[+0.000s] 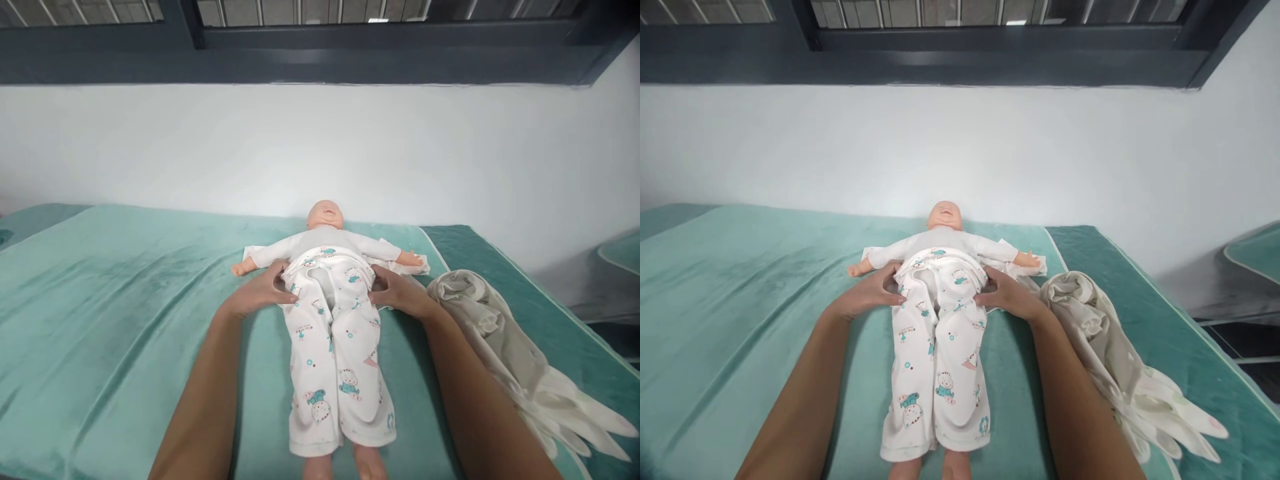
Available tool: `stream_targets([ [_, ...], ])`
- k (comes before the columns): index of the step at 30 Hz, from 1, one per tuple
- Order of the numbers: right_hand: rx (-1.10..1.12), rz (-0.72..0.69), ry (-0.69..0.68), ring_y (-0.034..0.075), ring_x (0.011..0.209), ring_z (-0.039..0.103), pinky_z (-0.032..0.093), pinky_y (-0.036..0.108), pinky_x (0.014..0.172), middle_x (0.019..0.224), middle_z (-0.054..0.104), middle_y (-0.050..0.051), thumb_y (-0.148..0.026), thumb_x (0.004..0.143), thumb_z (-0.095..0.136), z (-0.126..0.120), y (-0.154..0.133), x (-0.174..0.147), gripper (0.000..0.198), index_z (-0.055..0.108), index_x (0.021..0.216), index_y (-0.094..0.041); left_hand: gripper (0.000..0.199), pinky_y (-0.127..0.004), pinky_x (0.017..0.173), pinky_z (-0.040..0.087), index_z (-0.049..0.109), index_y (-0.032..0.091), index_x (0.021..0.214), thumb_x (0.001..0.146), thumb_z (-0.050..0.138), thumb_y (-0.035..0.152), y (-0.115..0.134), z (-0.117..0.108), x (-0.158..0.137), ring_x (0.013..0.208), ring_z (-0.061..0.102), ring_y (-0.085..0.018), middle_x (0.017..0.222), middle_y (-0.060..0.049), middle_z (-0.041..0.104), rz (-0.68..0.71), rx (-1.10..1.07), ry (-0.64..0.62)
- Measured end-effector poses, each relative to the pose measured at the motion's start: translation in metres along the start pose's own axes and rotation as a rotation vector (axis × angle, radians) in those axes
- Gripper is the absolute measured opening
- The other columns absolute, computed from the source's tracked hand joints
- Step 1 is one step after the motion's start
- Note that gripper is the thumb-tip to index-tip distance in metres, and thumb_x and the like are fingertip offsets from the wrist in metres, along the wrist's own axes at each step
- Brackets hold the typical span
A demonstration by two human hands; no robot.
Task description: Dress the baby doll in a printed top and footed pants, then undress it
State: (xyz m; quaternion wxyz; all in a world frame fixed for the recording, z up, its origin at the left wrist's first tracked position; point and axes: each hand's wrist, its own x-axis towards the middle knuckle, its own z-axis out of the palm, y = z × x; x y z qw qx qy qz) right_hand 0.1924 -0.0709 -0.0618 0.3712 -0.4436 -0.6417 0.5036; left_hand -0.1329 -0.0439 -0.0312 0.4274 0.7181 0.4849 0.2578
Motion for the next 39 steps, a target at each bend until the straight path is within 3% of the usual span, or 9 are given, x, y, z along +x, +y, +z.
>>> stream_targets([
  [4, 0.025, 0.01, 0.115, 0.019, 0.077, 0.06, 0.048, 0.028, 0.068, 0.088, 0.071, -0.001, -0.034, 0.062, 0.081, 0.008, 0.003, 0.002, 0.04, 0.069, 0.097, -0.02, 0.054, -0.033, 0.087, 0.051, 0.059, 0.021, 0.109, 0.065, 0.079, 0.044, -0.005, 0.005, 0.004, 0.109, 0.058, -0.024, 0.128, -0.007, 0.056, 0.04, -0.13, -0.03],
  [9, -0.069, 0.022, 0.272, 0.014, 0.063, 0.049, 0.038, 0.025, 0.058, 0.066, 0.058, -0.004, -0.043, 0.063, 0.079, 0.011, 0.007, 0.008, 0.032, 0.064, 0.074, -0.017, 0.034, -0.035, 0.089, 0.05, 0.058, 0.019, 0.088, 0.066, 0.078, 0.036, -0.009, 0.014, 0.011, 0.113, 0.059, -0.026, 0.129, -0.007, 0.059, 0.073, -0.198, 0.116],
  [13, -0.199, -0.003, 0.403, 0.012, 0.061, 0.04, 0.031, 0.025, 0.056, 0.06, 0.047, -0.005, -0.051, 0.066, 0.075, 0.015, 0.005, 0.009, 0.038, 0.055, 0.064, -0.018, 0.021, -0.038, 0.102, 0.044, 0.055, 0.019, 0.071, 0.067, 0.074, 0.025, -0.009, 0.02, 0.018, 0.132, 0.048, -0.029, 0.146, -0.007, 0.049, 0.242, -0.206, 0.236],
  [18, -0.413, -0.1, 0.592, 0.011, 0.058, 0.033, 0.024, 0.026, 0.054, 0.054, 0.033, -0.006, -0.044, 0.072, 0.065, 0.028, 0.002, 0.011, 0.038, 0.04, 0.055, -0.021, 0.016, -0.041, 0.11, 0.04, 0.057, 0.019, 0.069, 0.07, 0.072, 0.022, -0.008, 0.032, 0.026, 0.127, 0.054, -0.025, 0.139, -0.007, 0.054, 0.365, -0.239, 0.378],
  [23, -0.533, -0.169, 0.826, 0.011, 0.057, 0.032, 0.025, 0.027, 0.056, 0.052, 0.029, -0.006, -0.032, 0.074, 0.054, 0.04, 0.0, 0.015, 0.032, 0.029, 0.056, -0.022, 0.014, -0.036, 0.102, 0.043, 0.055, 0.019, 0.065, 0.072, 0.066, 0.017, -0.003, 0.049, 0.032, 0.111, 0.059, -0.02, 0.113, -0.005, 0.062, 0.465, -0.101, 0.603],
  [26, -0.47, -0.164, 0.756, 0.013, 0.062, 0.039, 0.03, 0.027, 0.061, 0.058, 0.042, -0.005, -0.034, 0.076, 0.053, 0.038, 0.003, 0.015, 0.023, 0.04, 0.061, -0.022, 0.01, -0.032, 0.09, 0.046, 0.056, 0.019, 0.067, 0.072, 0.06, 0.012, -0.001, 0.056, 0.029, 0.096, 0.06, -0.017, 0.096, -0.002, 0.06, 0.491, -0.008, 0.672],
  [30, -0.292, -0.143, 0.511, 0.016, 0.075, 0.049, 0.037, 0.027, 0.069, 0.074, 0.055, -0.003, -0.037, 0.079, 0.053, 0.028, 0.007, 0.008, 0.016, 0.051, 0.075, -0.021, 0.007, -0.028, 0.078, 0.044, 0.054, 0.02, 0.072, 0.073, 0.056, 0.013, -0.004, 0.06, 0.022, 0.083, 0.056, -0.015, 0.084, 0.0, 0.057, 0.414, 0.007, 0.657],
  [36, -0.202, -0.057, 0.159, 0.016, 0.074, 0.051, 0.04, 0.026, 0.067, 0.079, 0.059, -0.003, -0.05, 0.074, 0.067, 0.025, 0.002, -0.018, 0.033, 0.059, 0.085, -0.021, 0.014, -0.027, 0.078, 0.043, 0.057, 0.02, 0.085, 0.072, 0.058, 0.016, -0.01, 0.064, 0.016, 0.083, 0.057, -0.016, 0.085, 0.002, 0.062, 0.285, -0.096, 0.654],
  [39, -0.228, -0.016, 0.118, 0.018, 0.081, 0.055, 0.042, 0.028, 0.072, 0.091, 0.066, -0.001, -0.053, 0.071, 0.073, 0.035, -0.003, -0.029, 0.042, 0.066, 0.097, -0.02, 0.014, -0.027, 0.078, 0.044, 0.057, 0.02, 0.085, 0.072, 0.056, 0.016, -0.009, 0.066, 0.011, 0.084, 0.057, -0.016, 0.086, 0.001, 0.063, 0.256, -0.086, 0.651],
])
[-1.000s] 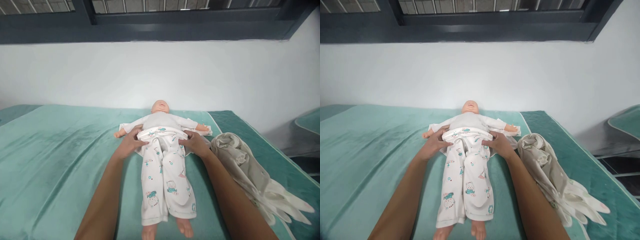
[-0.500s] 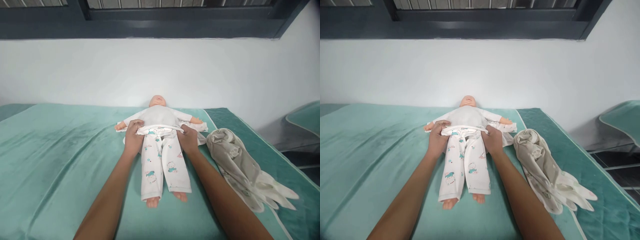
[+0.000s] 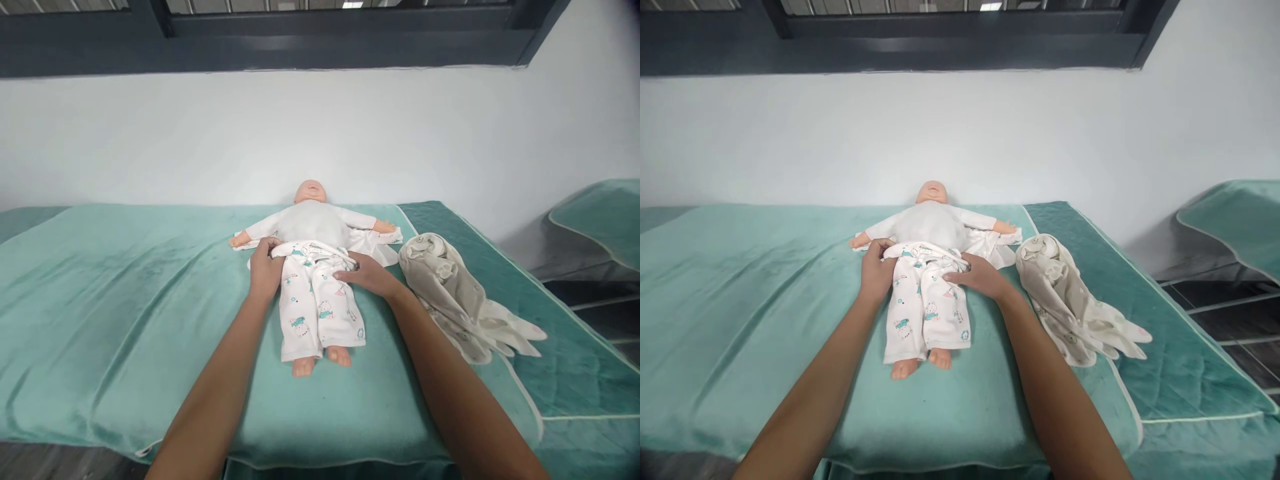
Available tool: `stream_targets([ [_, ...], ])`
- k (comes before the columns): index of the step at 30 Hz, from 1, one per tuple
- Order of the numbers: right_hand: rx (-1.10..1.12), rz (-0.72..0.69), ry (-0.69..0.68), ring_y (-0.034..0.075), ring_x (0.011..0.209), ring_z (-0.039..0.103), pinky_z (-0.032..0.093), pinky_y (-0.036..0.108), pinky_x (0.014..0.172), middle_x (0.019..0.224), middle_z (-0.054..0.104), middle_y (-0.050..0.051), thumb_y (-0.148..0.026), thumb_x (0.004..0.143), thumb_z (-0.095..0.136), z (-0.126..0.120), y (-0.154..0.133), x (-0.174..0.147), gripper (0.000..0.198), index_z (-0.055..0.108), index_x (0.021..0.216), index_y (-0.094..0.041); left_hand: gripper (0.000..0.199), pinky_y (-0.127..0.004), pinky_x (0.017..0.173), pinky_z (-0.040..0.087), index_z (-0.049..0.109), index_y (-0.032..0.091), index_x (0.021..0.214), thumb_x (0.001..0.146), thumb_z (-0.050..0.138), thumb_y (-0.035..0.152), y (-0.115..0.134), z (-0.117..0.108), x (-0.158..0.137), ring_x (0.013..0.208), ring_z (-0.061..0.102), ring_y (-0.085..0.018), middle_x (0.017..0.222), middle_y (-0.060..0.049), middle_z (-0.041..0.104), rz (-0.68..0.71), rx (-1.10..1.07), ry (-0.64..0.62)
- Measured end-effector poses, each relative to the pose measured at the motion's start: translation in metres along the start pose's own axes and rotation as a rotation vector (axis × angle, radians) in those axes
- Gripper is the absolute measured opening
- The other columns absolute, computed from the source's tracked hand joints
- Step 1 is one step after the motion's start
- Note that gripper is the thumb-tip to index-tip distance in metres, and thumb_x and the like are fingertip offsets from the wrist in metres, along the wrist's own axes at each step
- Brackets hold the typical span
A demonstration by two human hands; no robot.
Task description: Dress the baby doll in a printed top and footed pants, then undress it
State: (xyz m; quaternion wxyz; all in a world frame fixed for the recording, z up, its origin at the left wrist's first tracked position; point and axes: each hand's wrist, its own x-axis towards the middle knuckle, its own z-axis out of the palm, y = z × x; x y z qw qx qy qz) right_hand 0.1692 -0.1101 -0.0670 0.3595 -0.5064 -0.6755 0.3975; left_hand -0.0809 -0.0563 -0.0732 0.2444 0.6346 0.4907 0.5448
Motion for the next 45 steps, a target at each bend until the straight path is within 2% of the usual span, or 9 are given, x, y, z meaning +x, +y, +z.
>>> stream_targets([
  [6, -0.259, 0.038, 0.296, 0.012, 0.061, 0.039, 0.024, 0.026, 0.056, 0.056, 0.038, -0.005, -0.053, 0.075, 0.064, 0.026, -0.005, -0.01, 0.044, 0.044, 0.056, -0.019, 0.01, -0.028, 0.076, 0.042, 0.057, 0.02, 0.081, 0.072, 0.056, 0.019, 0.007, -0.008, -0.019, 0.081, 0.056, -0.016, 0.084, 0.001, 0.063, 0.002, 0.12, 0.026],
  [13, -0.546, -0.01, 0.525, 0.016, 0.062, 0.04, 0.023, 0.029, 0.059, 0.055, 0.042, -0.002, -0.032, 0.074, 0.05, 0.047, -0.011, -0.021, 0.026, 0.034, 0.057, -0.022, 0.016, -0.026, 0.072, 0.042, 0.059, 0.021, 0.086, 0.07, 0.056, 0.016, 0.017, -0.022, -0.055, 0.077, 0.056, -0.015, 0.079, 0.003, 0.062, -0.055, 0.08, -0.017],
  [18, -0.327, -0.065, 0.461, 0.018, 0.073, 0.049, 0.034, 0.028, 0.067, 0.073, 0.053, -0.001, -0.024, 0.069, 0.049, 0.047, -0.009, -0.026, 0.007, 0.044, 0.074, -0.023, 0.028, -0.028, 0.08, 0.046, 0.059, 0.021, 0.103, 0.075, 0.06, 0.023, 0.019, -0.028, -0.069, 0.085, 0.057, -0.016, 0.09, 0.0, 0.06, -0.113, -0.05, -0.142],
  [22, -0.093, -0.051, 0.335, 0.019, 0.088, 0.053, 0.04, 0.03, 0.079, 0.09, 0.055, -0.001, -0.036, 0.076, 0.058, 0.046, -0.012, -0.035, 0.024, 0.048, 0.092, -0.022, 0.043, -0.035, 0.105, 0.04, 0.055, 0.022, 0.113, 0.074, 0.07, 0.032, 0.021, -0.033, -0.074, 0.12, 0.05, -0.021, 0.122, -0.007, 0.051, -0.021, -0.059, -0.259],
  [26, -0.079, -0.051, 0.231, 0.017, 0.079, 0.049, 0.038, 0.028, 0.072, 0.081, 0.049, -0.004, -0.047, 0.081, 0.061, 0.049, -0.02, -0.053, 0.028, 0.048, 0.083, -0.022, 0.056, -0.039, 0.115, 0.031, 0.052, 0.022, 0.117, 0.069, 0.078, 0.035, 0.026, -0.035, -0.08, 0.135, 0.038, -0.024, 0.134, -0.01, 0.041, 0.022, -0.051, -0.318],
  [34, -0.071, -0.05, 0.126, 0.016, 0.077, 0.05, 0.039, 0.028, 0.068, 0.081, 0.051, -0.002, -0.04, 0.086, 0.059, 0.057, -0.028, -0.09, 0.021, 0.053, 0.084, -0.02, 0.013, -0.03, 0.096, 0.043, 0.057, 0.02, 0.086, 0.075, 0.064, 0.021, 0.03, -0.036, -0.087, 0.114, 0.051, -0.019, 0.117, -0.006, 0.048, 0.083, -0.02, -0.267],
  [37, -0.018, -0.017, 0.035, 0.022, 0.095, 0.056, 0.047, 0.034, 0.08, 0.106, 0.057, 0.005, -0.047, 0.076, 0.073, 0.053, -0.034, -0.103, 0.048, 0.053, 0.111, -0.02, 0.008, -0.027, 0.078, 0.044, 0.055, 0.019, 0.078, 0.074, 0.062, 0.022, 0.032, -0.036, -0.089, 0.092, 0.054, -0.016, 0.097, -0.001, 0.053, 0.037, 0.016, -0.241],
  [41, -0.007, -0.013, -0.036, 0.032, 0.119, 0.052, 0.047, 0.044, 0.096, 0.131, 0.05, 0.012, -0.045, 0.052, 0.09, 0.057, -0.047, -0.117, 0.099, 0.04, 0.135, -0.024, 0.012, -0.024, 0.064, 0.04, 0.055, 0.019, 0.083, 0.074, 0.061, 0.025, 0.04, -0.037, -0.092, 0.074, 0.05, -0.013, 0.077, 0.004, 0.053, -0.187, -0.057, -0.265],
  [45, -0.066, 0.056, 0.112, 0.036, 0.122, 0.049, 0.042, 0.052, 0.103, 0.126, 0.05, 0.013, -0.045, 0.051, 0.089, 0.073, -0.054, -0.123, 0.095, 0.041, 0.129, -0.022, 0.024, -0.025, 0.073, 0.045, 0.057, 0.019, 0.095, 0.074, 0.066, 0.028, 0.047, -0.047, -0.099, 0.085, 0.057, -0.015, 0.09, 0.003, 0.061, -0.246, -0.154, -0.353],
])
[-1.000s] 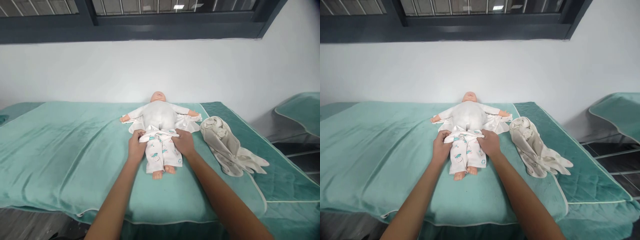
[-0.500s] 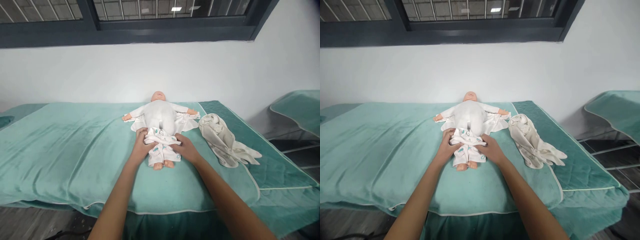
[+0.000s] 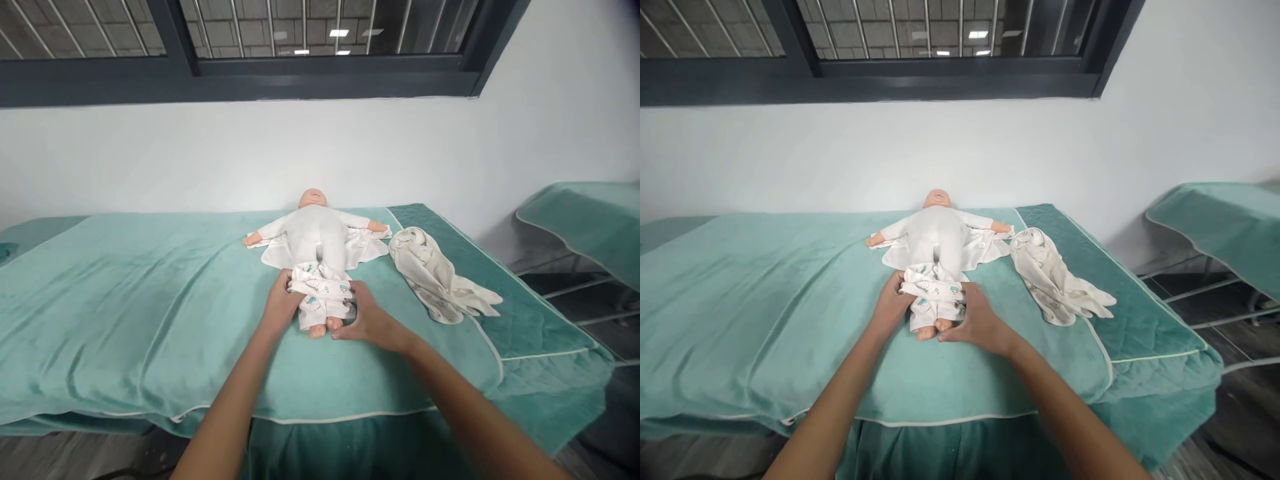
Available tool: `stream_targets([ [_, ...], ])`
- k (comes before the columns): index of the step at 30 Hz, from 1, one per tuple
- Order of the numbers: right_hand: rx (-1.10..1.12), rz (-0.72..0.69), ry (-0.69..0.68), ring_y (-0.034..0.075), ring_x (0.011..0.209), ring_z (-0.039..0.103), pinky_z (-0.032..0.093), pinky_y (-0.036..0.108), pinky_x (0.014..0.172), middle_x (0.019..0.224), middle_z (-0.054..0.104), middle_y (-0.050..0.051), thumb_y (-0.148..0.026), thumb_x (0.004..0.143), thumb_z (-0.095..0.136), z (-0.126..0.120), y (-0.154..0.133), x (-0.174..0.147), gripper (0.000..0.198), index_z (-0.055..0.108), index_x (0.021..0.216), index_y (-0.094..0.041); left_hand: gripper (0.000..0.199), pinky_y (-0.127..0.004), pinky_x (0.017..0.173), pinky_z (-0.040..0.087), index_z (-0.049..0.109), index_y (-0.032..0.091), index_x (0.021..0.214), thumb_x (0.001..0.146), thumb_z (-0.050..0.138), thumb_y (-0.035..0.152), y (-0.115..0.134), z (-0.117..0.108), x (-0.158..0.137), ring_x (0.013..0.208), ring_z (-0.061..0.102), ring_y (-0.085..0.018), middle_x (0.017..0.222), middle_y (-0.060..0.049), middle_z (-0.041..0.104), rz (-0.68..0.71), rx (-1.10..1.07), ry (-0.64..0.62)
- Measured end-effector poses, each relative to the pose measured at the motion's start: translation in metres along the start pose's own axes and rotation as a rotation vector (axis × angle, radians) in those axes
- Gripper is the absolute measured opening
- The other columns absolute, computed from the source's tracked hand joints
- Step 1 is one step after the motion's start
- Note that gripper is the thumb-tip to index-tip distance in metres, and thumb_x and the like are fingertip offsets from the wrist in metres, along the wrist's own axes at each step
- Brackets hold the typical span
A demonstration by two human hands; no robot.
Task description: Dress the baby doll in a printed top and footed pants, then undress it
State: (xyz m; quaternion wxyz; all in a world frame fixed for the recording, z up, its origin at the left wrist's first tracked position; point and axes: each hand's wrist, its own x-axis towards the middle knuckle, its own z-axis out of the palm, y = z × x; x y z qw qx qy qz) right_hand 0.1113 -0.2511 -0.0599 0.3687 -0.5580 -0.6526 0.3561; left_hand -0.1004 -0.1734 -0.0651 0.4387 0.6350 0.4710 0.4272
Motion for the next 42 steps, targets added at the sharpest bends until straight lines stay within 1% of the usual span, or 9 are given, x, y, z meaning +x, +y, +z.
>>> stream_targets([
  [6, 0.038, -0.005, 0.04, 0.033, 0.116, 0.054, 0.045, 0.049, 0.098, 0.121, 0.054, 0.011, -0.041, 0.058, 0.086, 0.007, 0.002, -0.002, 0.082, 0.042, 0.124, -0.024, 0.056, -0.034, 0.083, 0.049, 0.053, 0.022, 0.114, 0.066, 0.08, 0.036, 0.006, -0.012, -0.038, 0.101, 0.061, -0.023, 0.112, -0.005, 0.063, 0.0, 0.106, -0.205],
  [9, -0.003, 0.025, 0.056, 0.03, 0.106, 0.057, 0.048, 0.045, 0.089, 0.113, 0.058, 0.009, -0.046, 0.056, 0.086, 0.005, 0.0, -0.001, 0.078, 0.046, 0.119, -0.022, 0.082, -0.041, 0.091, 0.048, 0.05, 0.023, 0.124, 0.054, 0.089, 0.039, 0.009, -0.012, -0.05, 0.111, 0.058, -0.029, 0.122, -0.009, 0.06, 0.124, 0.257, -0.237],
  [11, -0.059, 0.047, 0.045, 0.027, 0.094, 0.059, 0.048, 0.04, 0.079, 0.104, 0.061, 0.006, -0.049, 0.055, 0.086, 0.001, -0.003, 0.001, 0.073, 0.05, 0.111, -0.021, 0.086, -0.042, 0.093, 0.046, 0.049, 0.024, 0.127, 0.053, 0.09, 0.039, 0.012, -0.01, -0.052, 0.113, 0.056, -0.031, 0.124, -0.01, 0.059, 0.218, 0.345, -0.251],
  [15, -0.237, 0.098, -0.031, 0.022, 0.077, 0.057, 0.04, 0.031, 0.064, 0.088, 0.064, 0.003, -0.056, 0.057, 0.083, -0.011, -0.012, 0.002, 0.06, 0.052, 0.095, -0.02, 0.07, -0.039, 0.083, 0.046, 0.052, 0.026, 0.125, 0.064, 0.083, 0.039, 0.021, -0.008, -0.054, 0.105, 0.062, -0.031, 0.115, -0.008, 0.066, 0.241, 0.496, -0.237],
  [24, -0.457, 0.094, -0.097, 0.016, 0.061, 0.048, 0.026, 0.028, 0.054, 0.066, 0.058, -0.001, -0.047, 0.069, 0.071, -0.03, -0.039, -0.018, 0.034, 0.048, 0.066, -0.022, 0.044, -0.031, 0.06, 0.04, 0.058, 0.028, 0.116, 0.075, 0.069, 0.04, 0.049, -0.007, -0.075, 0.083, 0.067, -0.03, 0.098, -0.005, 0.074, 0.012, 0.587, -0.178],
  [28, -0.402, 0.073, -0.228, 0.017, 0.062, 0.049, 0.027, 0.028, 0.054, 0.068, 0.06, -0.001, -0.052, 0.073, 0.068, -0.042, -0.053, -0.026, 0.034, 0.054, 0.065, -0.023, 0.039, -0.029, 0.064, 0.043, 0.061, 0.029, 0.114, 0.076, 0.066, 0.036, 0.067, -0.016, -0.074, 0.086, 0.068, -0.026, 0.1, -0.002, 0.074, 0.004, 0.547, -0.291],
  [32, -0.492, 0.033, -0.378, 0.016, 0.056, 0.048, 0.026, 0.029, 0.053, 0.06, 0.056, -0.001, -0.061, 0.079, 0.062, -0.058, -0.077, -0.034, 0.043, 0.053, 0.061, -0.023, 0.024, -0.027, 0.058, 0.041, 0.066, 0.026, 0.094, 0.071, 0.068, 0.033, 0.092, -0.031, -0.072, 0.077, 0.067, -0.024, 0.087, -0.001, 0.073, 0.04, 0.628, -0.366],
  [36, -0.603, -0.077, -0.367, 0.014, 0.05, 0.044, 0.024, 0.03, 0.055, 0.054, 0.054, -0.001, -0.059, 0.08, 0.064, -0.073, -0.113, -0.038, 0.042, 0.057, 0.06, -0.023, 0.011, -0.026, 0.05, 0.035, 0.062, 0.025, 0.075, 0.069, 0.068, 0.033, 0.133, -0.051, -0.073, 0.062, 0.062, -0.02, 0.072, 0.001, 0.068, 0.164, 0.692, -0.493],
  [42, -0.928, -0.348, -0.247, 0.013, 0.055, 0.042, 0.021, 0.029, 0.06, 0.06, 0.056, -0.001, -0.061, 0.079, 0.067, -0.099, -0.184, -0.035, 0.042, 0.063, 0.066, -0.022, 0.005, -0.025, 0.049, 0.034, 0.066, 0.026, 0.062, 0.061, 0.07, 0.024, 0.209, -0.073, -0.069, 0.052, 0.053, -0.016, 0.056, 0.004, 0.061, 0.297, 0.866, -0.862],
])
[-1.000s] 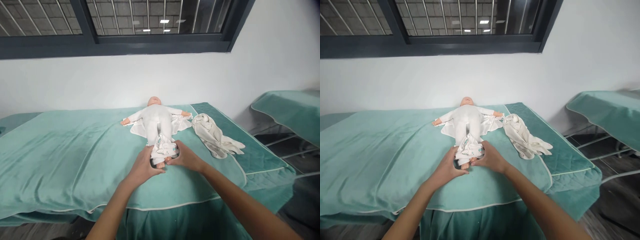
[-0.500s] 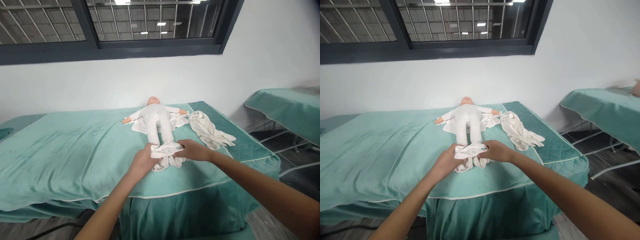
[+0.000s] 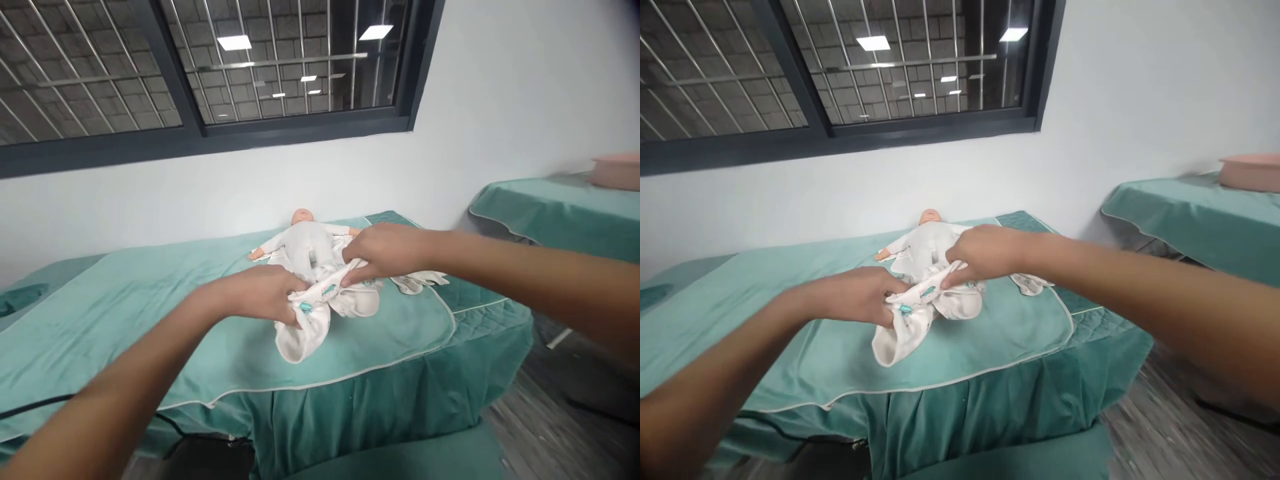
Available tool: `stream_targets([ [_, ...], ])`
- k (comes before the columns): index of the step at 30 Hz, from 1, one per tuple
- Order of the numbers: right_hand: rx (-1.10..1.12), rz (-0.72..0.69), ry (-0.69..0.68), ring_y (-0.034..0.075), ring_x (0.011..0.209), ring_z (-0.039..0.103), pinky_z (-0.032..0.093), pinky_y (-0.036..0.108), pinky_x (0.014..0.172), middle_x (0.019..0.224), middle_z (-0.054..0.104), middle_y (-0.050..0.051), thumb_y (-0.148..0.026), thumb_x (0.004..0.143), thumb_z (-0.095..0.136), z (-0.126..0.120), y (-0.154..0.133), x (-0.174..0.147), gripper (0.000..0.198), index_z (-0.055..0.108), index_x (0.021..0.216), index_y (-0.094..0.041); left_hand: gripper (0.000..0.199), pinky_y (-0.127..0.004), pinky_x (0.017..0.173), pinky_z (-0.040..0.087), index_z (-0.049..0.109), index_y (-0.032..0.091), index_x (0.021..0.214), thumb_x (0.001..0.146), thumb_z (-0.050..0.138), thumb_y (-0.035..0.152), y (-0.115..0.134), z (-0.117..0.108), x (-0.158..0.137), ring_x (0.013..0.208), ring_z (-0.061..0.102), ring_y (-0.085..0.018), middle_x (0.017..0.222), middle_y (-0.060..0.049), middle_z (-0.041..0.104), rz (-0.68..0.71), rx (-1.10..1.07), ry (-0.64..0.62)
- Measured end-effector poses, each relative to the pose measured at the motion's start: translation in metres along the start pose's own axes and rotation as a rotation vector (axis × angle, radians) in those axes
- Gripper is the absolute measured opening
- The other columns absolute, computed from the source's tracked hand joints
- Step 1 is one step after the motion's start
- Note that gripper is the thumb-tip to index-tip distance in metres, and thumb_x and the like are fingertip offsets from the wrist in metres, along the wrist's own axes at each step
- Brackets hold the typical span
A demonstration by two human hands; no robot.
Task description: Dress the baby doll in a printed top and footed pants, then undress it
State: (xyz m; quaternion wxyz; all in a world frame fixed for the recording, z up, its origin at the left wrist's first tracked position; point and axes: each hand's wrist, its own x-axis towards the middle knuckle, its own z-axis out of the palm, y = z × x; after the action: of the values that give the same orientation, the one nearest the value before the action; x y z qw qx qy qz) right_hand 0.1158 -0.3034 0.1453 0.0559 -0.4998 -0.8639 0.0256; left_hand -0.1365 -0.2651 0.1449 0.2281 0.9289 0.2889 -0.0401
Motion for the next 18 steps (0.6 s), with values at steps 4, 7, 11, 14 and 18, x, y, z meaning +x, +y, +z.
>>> stream_targets([
  [4, -0.205, -0.14, -0.062, 0.015, 0.059, 0.046, 0.021, 0.03, 0.061, 0.063, 0.06, 0.002, -0.063, 0.086, 0.059, -0.048, -0.022, 0.006, 0.047, 0.064, 0.07, -0.019, 0.021, -0.025, 0.057, 0.041, 0.074, 0.024, 0.074, 0.057, 0.078, 0.033, 0.028, -0.04, -0.005, 0.056, 0.057, -0.016, 0.064, 0.002, 0.067, -0.066, 0.185, -0.221],
  [7, -0.304, -0.214, -0.103, 0.017, 0.063, 0.049, 0.024, 0.031, 0.062, 0.064, 0.061, 0.004, -0.06, 0.09, 0.053, -0.075, -0.039, 0.01, 0.048, 0.064, 0.069, -0.018, 0.033, -0.024, 0.065, 0.045, 0.075, 0.024, 0.09, 0.062, 0.077, 0.041, 0.049, -0.063, -0.01, 0.068, 0.062, -0.017, 0.08, 0.0, 0.073, -0.129, 0.242, -0.318],
  [11, -0.186, -0.262, -0.148, 0.012, 0.057, 0.043, 0.025, 0.03, 0.06, 0.055, 0.052, -0.001, -0.053, 0.091, 0.055, -0.098, -0.05, 0.011, 0.045, 0.062, 0.065, -0.017, 0.035, -0.025, 0.073, 0.048, 0.075, 0.026, 0.101, 0.074, 0.068, 0.048, 0.061, -0.078, -0.017, 0.078, 0.065, -0.018, 0.09, 0.0, 0.076, -0.13, 0.188, -0.364],
  [14, 0.062, -0.241, -0.161, 0.01, 0.055, 0.039, 0.027, 0.027, 0.057, 0.055, 0.047, -0.004, -0.051, 0.091, 0.055, -0.107, -0.048, 0.008, 0.045, 0.06, 0.063, -0.017, 0.039, -0.026, 0.08, 0.05, 0.075, 0.026, 0.103, 0.075, 0.067, 0.051, 0.06, -0.084, -0.02, 0.088, 0.067, -0.02, 0.096, -0.001, 0.077, -0.072, 0.065, -0.453],
  [18, 0.267, -0.149, -0.094, 0.01, 0.058, 0.041, 0.031, 0.026, 0.056, 0.058, 0.046, -0.004, -0.056, 0.087, 0.061, -0.114, -0.045, 0.005, 0.047, 0.058, 0.061, -0.017, 0.041, -0.028, 0.083, 0.052, 0.075, 0.026, 0.102, 0.069, 0.074, 0.05, 0.061, -0.094, -0.024, 0.096, 0.067, -0.022, 0.1, -0.002, 0.077, -0.078, -0.062, -0.445],
])
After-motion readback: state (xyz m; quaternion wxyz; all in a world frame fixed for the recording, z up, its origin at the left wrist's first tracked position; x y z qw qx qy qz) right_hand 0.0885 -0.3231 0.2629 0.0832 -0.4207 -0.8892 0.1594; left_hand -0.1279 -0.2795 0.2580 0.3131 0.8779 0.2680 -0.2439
